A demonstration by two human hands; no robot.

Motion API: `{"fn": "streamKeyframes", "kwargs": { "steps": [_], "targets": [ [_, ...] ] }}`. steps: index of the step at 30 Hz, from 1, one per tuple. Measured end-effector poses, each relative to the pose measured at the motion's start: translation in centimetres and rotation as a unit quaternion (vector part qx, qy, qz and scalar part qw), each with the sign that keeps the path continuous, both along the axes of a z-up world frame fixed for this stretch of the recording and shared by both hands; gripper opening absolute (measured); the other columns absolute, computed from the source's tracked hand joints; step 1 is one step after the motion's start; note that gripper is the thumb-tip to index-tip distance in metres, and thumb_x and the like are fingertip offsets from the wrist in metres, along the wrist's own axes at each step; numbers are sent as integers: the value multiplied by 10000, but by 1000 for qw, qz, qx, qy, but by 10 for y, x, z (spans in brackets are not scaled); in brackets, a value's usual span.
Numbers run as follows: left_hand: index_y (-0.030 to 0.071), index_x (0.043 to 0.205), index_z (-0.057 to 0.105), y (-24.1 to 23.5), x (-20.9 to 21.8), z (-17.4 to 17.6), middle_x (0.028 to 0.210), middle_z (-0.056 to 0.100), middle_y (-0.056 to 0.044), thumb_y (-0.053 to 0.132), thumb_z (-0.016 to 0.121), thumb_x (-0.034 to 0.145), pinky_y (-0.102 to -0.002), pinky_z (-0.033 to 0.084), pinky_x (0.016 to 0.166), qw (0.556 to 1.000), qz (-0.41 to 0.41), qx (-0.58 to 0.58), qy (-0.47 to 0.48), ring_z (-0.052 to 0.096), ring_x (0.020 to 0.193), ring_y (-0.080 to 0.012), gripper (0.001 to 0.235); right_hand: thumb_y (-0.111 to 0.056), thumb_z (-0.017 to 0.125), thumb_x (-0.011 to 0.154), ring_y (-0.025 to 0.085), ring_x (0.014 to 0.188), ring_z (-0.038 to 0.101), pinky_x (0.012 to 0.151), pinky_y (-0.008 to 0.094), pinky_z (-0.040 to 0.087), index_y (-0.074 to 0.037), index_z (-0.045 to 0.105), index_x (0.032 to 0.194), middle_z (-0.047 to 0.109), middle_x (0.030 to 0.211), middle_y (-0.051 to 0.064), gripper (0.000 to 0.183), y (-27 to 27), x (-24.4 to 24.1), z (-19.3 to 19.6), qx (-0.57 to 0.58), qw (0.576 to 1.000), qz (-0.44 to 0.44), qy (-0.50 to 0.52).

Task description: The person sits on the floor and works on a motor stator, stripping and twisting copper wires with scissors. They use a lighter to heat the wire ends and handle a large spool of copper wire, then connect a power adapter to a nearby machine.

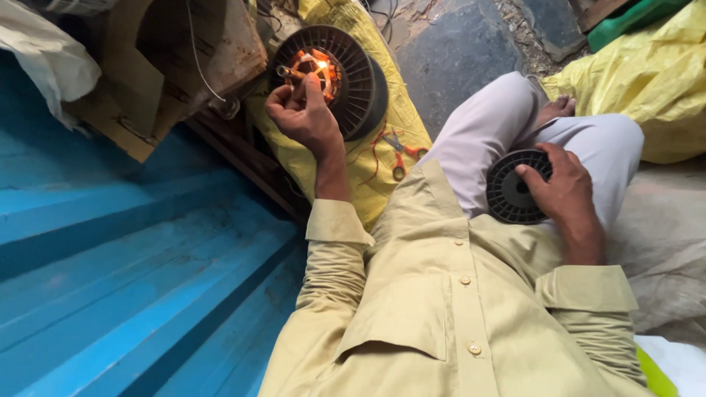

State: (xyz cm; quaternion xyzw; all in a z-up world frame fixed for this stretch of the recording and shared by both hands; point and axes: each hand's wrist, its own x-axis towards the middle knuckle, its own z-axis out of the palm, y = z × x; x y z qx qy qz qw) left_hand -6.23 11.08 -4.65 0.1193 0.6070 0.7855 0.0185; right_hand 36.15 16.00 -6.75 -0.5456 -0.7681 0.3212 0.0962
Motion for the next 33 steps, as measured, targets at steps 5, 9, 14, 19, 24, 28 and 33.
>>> {"fn": "streamKeyframes", "kwargs": {
  "steps": [5,9,14,19,24,28,33],
  "targets": [
    [-23,1135,459,7,2,4,913,684,-140,17,778,872,-255,598,746,1000,23,-1,-8,673,799,-138,416,-359,799,910,401,1037,667,905,492,530,-88,656,1313,673,1136,214,507,2,0,1,5,1000,2,24],
    [-32,1145,472,10,6,6,933,660,-121,6,761,900,-262,596,738,999,37,-23,17,658,808,-137,381,-360,795,918,388,1054,674,914,487,531,-87,645,1317,673,1139,211,506,3,2,3,-10,999,4,41],
    [-14,1147,487,11,6,-1,923,681,-120,10,748,905,-265,605,749,997,49,-42,36,668,809,-139,357,-287,764,977,317,941,710,851,416,549,-58,705,1196,719,1027,172,322,8,19,-14,-38,995,-35,90],
    [-15,1128,497,13,0,-7,923,681,-116,4,755,900,-275,600,754,998,32,-6,63,666,811,-151,346,-156,710,1042,105,832,619,756,252,510,-39,728,1104,705,932,13,133,31,35,-33,-148,951,-98,253],
    [-28,1126,528,3,-1,-9,989,627,-107,11,760,928,-296,603,790,997,42,-37,55,623,864,-152,308,-130,688,1122,45,868,533,802,189,430,-51,684,1082,638,984,-31,89,82,45,-2,-140,847,-166,485],
    [-19,1120,527,11,-2,-16,992,659,-132,17,767,899,-307,606,797,997,45,-36,59,665,856,-181,328,-266,593,1149,92,898,537,870,234,449,-44,587,1043,561,962,-21,246,109,51,33,-190,745,-130,626],
    [-21,1112,518,10,-13,-23,1024,673,-130,0,781,867,-317,606,810,998,31,6,58,681,882,-187,360,-358,548,1199,211,1113,591,987,373,491,-63,546,1317,606,1227,65,318,104,-3,44,-366,528,-72,763]
  ]
}}
